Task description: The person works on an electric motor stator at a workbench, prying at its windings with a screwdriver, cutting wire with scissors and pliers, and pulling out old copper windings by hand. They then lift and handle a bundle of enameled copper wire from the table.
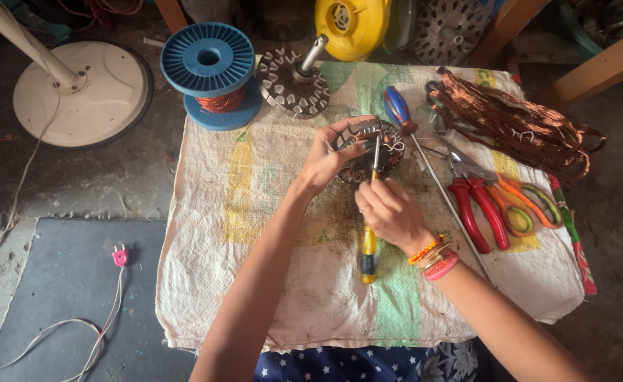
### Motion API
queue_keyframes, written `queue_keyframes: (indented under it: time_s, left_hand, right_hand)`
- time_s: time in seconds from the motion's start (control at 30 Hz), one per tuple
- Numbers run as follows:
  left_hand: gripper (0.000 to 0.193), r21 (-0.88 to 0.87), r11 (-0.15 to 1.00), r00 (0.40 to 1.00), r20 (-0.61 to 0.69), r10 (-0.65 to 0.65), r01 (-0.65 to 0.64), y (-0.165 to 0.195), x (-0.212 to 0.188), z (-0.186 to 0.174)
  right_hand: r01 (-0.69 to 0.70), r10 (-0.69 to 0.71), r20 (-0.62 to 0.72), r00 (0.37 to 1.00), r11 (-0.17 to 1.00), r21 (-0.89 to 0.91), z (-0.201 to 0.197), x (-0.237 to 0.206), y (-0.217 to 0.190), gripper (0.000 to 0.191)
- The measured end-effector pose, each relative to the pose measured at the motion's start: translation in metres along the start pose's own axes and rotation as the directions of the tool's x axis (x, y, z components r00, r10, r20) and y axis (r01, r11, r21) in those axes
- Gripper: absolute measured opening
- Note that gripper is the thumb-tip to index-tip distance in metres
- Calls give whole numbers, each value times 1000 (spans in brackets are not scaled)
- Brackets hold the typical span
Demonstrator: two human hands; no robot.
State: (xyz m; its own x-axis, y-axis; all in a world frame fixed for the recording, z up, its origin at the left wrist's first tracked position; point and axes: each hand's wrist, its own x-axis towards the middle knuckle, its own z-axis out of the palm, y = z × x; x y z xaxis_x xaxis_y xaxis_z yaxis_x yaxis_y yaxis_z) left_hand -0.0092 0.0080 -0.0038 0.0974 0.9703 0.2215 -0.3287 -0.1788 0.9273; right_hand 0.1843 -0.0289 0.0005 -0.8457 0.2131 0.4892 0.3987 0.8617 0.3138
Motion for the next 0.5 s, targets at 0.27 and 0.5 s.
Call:
queue_keyframes:
  time_s: [0.27,0.5]
  left_hand:
    - [51,59,998,1000,-22,13,-11,10,-7,3]
    - [51,59,998,999,-48,-22,25,11,-4,6]
  right_hand:
    - [-466,406,268,873,857,220,-35,29,-25,42]
    - [-503,268,427,863,520,690,-66,30,-7,86]
